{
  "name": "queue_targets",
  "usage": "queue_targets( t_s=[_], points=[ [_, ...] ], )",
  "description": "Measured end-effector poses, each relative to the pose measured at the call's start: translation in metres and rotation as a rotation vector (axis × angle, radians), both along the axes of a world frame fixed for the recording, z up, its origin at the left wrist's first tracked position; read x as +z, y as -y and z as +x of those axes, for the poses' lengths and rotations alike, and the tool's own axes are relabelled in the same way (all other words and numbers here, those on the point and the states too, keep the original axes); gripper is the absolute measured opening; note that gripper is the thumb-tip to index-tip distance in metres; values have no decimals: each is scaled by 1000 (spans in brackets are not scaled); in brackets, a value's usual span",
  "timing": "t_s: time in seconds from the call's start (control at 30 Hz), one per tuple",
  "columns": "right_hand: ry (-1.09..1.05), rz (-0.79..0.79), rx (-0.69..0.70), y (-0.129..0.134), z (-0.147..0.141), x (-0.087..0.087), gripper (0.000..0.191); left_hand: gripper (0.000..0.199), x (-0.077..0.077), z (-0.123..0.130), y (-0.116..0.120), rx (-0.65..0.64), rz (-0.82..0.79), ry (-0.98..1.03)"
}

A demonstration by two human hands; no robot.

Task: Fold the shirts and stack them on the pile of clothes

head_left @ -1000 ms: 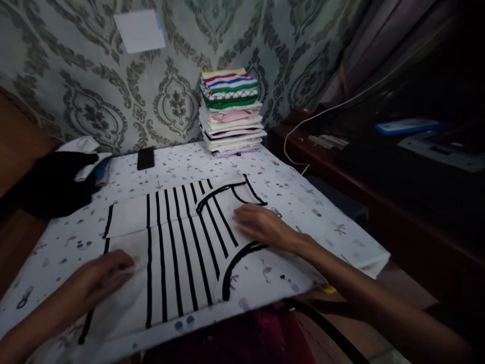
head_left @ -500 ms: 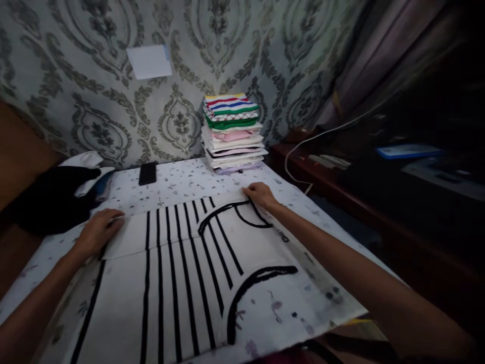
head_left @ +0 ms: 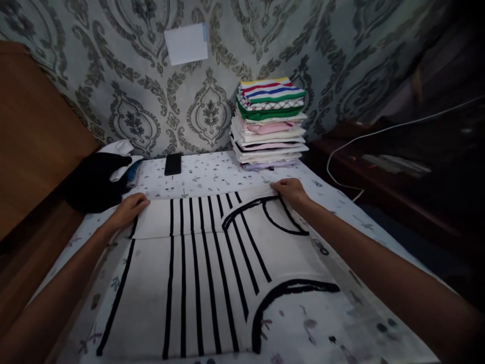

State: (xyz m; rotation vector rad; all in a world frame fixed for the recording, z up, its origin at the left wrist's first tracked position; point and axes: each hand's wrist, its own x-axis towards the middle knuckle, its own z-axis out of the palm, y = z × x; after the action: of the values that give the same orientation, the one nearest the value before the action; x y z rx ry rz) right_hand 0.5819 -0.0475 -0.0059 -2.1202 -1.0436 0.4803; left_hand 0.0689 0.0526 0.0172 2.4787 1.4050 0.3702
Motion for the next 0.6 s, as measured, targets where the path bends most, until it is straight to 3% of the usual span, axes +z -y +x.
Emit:
queue_targets(
  t_s=[0.17, 0.27, 0.33, 0.4, 0.5, 0.6],
  points=[
    [146, -80, -21, -7, 2, -1, 19, 37, -1, 4, -2, -16, 50, -89],
    [264, -115, -22, -4, -2, -1, 21, 36, 5, 11, 16, 7, 174, -106],
    [337, -55, 1, 4, -10, -1, 30, 39, 10, 17, 36, -40, 236, -118],
    [445, 68, 92, 14, -20, -1, 36, 41, 11, 23, 58, -146, 222, -130],
    [568, 238, 363, 26, -34, -7, 39, 49, 2, 31, 85, -231, 179, -137],
    [551, 198, 633, 26, -39, -14, 45, 61, -12, 30, 93, -198, 120, -211]
  ],
)
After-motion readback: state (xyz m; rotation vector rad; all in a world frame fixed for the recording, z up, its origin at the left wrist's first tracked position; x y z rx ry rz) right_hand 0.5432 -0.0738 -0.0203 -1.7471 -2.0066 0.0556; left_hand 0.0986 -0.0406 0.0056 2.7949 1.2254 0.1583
